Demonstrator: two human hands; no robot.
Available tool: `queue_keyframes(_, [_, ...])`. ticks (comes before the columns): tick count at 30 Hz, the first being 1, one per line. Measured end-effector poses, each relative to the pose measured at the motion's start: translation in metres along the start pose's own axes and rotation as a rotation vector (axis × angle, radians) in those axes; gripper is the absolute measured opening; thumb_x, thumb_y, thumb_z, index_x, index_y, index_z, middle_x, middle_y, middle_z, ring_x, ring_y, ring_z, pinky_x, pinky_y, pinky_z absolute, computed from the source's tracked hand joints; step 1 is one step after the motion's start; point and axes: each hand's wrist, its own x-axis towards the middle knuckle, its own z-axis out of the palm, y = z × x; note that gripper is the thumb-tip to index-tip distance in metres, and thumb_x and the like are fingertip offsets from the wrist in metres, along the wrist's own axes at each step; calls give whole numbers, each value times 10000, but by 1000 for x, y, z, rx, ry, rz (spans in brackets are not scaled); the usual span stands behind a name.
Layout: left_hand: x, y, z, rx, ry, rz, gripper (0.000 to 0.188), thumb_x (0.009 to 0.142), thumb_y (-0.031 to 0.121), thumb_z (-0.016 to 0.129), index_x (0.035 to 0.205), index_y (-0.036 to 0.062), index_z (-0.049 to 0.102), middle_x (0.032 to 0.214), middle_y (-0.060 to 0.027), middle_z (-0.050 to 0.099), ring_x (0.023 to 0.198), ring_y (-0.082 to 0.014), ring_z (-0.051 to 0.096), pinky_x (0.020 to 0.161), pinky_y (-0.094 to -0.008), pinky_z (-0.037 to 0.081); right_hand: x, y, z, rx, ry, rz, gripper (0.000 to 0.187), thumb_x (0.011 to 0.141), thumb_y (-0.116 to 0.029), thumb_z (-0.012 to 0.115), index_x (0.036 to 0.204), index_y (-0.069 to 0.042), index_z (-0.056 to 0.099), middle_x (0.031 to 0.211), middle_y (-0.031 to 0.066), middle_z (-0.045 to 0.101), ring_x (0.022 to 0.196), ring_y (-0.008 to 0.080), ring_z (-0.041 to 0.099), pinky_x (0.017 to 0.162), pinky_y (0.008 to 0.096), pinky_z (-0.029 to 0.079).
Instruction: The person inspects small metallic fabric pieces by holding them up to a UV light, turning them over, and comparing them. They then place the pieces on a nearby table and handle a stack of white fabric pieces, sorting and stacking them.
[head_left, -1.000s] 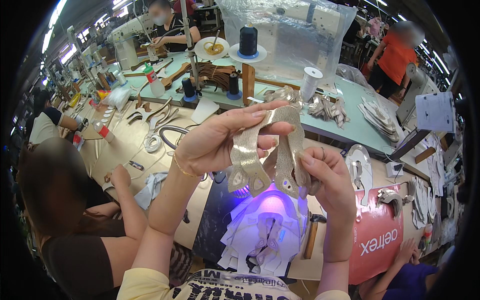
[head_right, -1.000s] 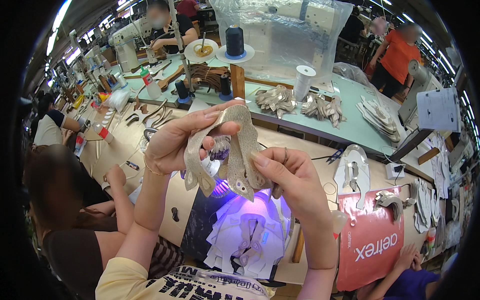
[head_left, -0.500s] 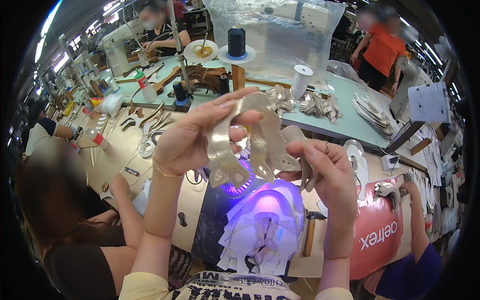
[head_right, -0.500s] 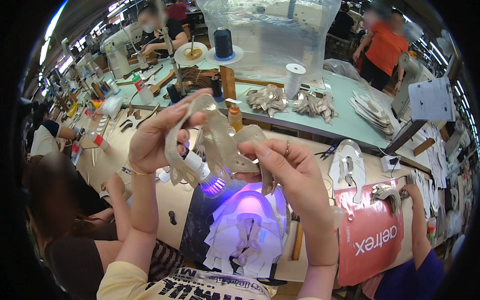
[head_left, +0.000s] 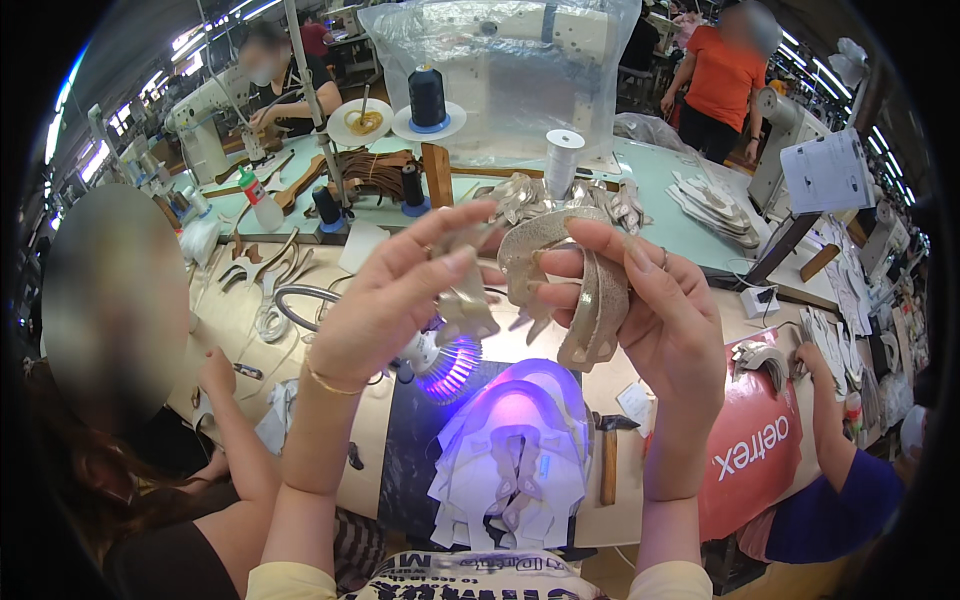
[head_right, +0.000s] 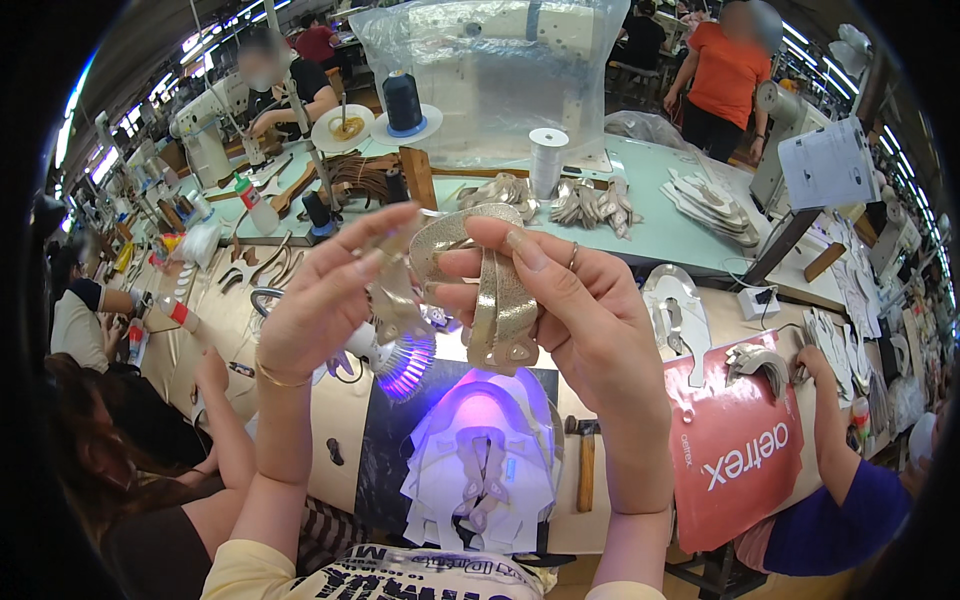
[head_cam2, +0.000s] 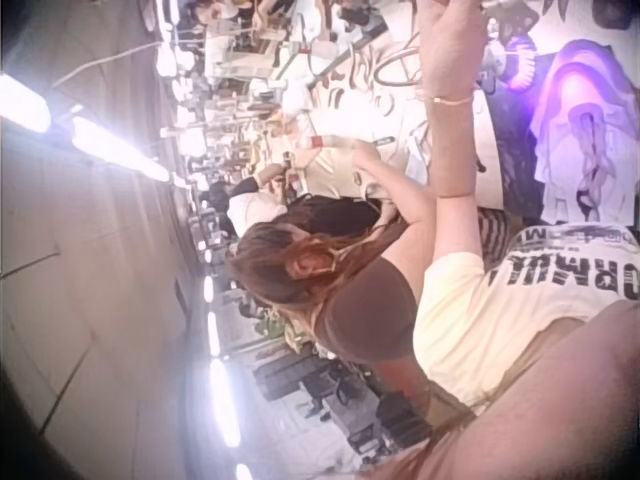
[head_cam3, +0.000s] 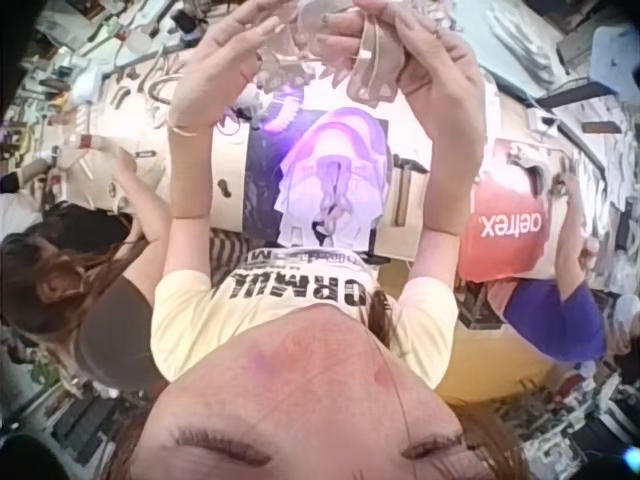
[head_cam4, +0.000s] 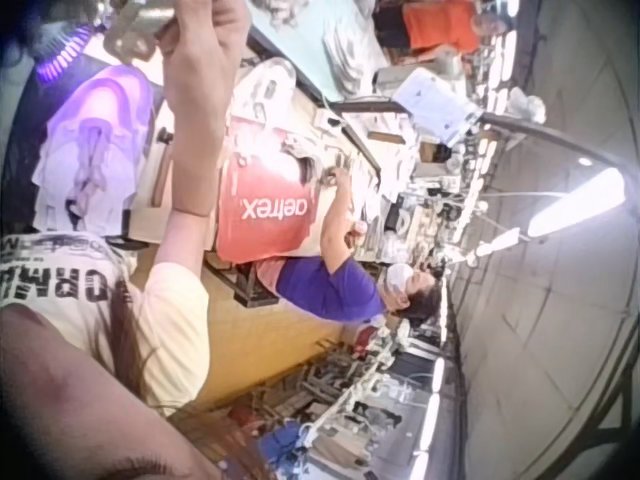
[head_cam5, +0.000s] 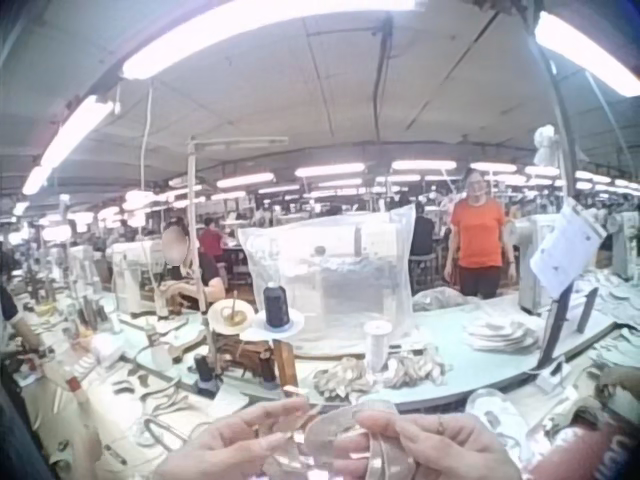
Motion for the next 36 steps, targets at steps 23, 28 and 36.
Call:
queue_keyframes(23, [-41, -79, 47, -110, -220, 48, 322, 882, 249, 651, 1106, 21, 614, 918, 6, 611, 834, -33, 512, 689, -222, 454, -53, 9, -15, -272, -36, 137, 308, 880, -123, 581, 1058, 128, 587, 780, 206, 650, 594, 213, 642, 523, 273, 528])
queue_keyframes(28, [-73, -95, 38, -28, -107, -175, 175, 896, 157, 622, 985, 6, 611, 910, -13, 586, 860, -75, 543, 790, -263, 446, -73, 20, -16, -250, -51, 269, 497, 860, 26, 552, 1318, 90, 371, 865, 182, 651, 749, 214, 657, 649, 295, 560])
queue_keyframes(36, [-134, -115, 17, 196, 61, -118, 186, 868, 92, 635, 1020, -15, 642, 944, -51, 636, 838, -96, 580, 748, -245, 473, -101, 76, -13, -527, -196, 432, 585, 870, -18, 601, 1391, 7, 336, 912, 147, 681, 778, 187, 671, 725, 297, 548])
